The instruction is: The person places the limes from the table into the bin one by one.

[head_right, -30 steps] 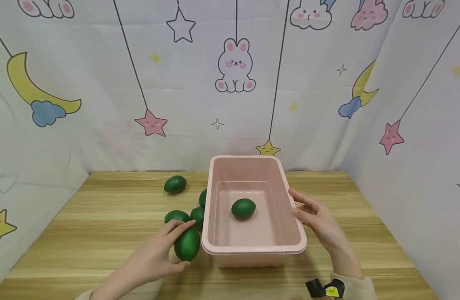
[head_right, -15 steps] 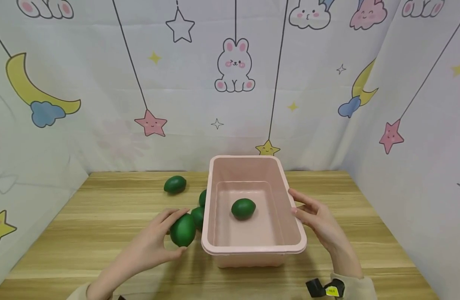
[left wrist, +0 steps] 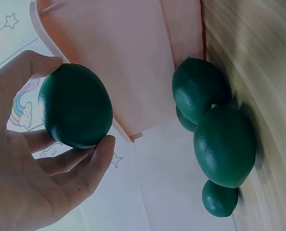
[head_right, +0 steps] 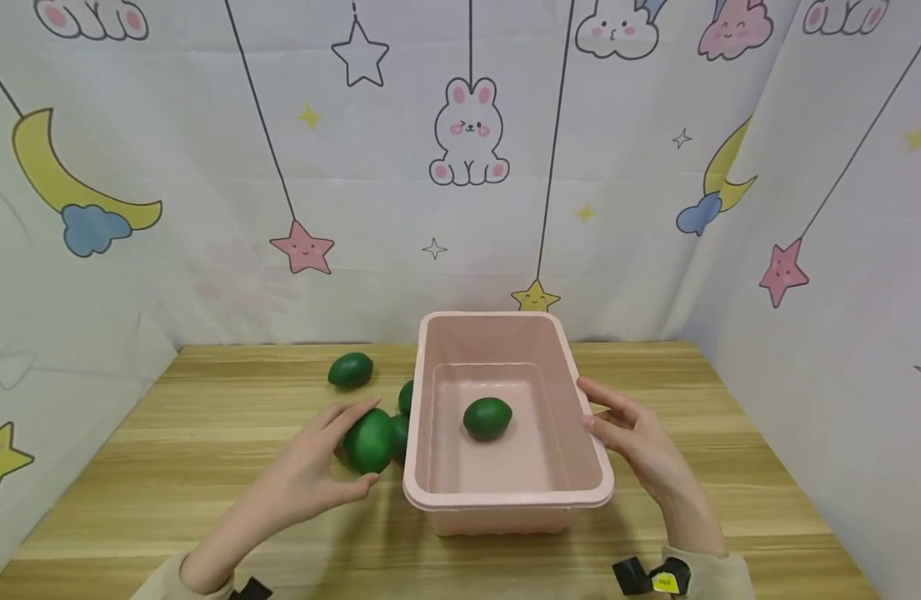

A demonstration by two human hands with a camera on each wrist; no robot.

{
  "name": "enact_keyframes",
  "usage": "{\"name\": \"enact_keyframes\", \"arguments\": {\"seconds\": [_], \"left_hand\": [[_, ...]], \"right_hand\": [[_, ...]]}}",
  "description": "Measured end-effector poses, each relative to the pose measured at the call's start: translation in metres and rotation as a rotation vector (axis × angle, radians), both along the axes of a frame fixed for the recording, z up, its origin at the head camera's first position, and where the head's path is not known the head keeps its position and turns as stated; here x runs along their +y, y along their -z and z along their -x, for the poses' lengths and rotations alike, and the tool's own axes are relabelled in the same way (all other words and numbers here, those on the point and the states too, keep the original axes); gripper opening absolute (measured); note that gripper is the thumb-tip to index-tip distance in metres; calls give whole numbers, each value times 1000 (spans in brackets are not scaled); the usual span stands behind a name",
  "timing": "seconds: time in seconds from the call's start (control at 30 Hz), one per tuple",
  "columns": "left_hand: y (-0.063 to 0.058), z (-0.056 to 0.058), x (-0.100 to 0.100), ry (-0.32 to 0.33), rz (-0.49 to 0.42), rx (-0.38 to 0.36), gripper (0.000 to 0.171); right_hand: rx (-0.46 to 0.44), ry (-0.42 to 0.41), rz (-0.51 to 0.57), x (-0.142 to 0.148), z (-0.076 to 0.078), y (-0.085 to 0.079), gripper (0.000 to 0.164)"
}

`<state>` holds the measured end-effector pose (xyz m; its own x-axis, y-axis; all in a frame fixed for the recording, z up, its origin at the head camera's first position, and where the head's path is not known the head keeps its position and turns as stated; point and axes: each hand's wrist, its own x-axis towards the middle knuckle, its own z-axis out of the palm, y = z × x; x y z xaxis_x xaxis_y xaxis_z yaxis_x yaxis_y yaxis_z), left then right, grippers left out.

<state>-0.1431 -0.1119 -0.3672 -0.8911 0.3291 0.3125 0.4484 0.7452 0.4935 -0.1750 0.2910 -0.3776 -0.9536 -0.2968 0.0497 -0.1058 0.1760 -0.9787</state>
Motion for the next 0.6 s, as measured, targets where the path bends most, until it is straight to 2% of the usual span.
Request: {"name": "enact_keyframes", "arguments": {"seconds": [0.6], "left_hand": [[-16, 10, 8, 15, 0, 57, 83]], "right_hand": [[6, 4, 0, 0, -1, 1, 54]]}}
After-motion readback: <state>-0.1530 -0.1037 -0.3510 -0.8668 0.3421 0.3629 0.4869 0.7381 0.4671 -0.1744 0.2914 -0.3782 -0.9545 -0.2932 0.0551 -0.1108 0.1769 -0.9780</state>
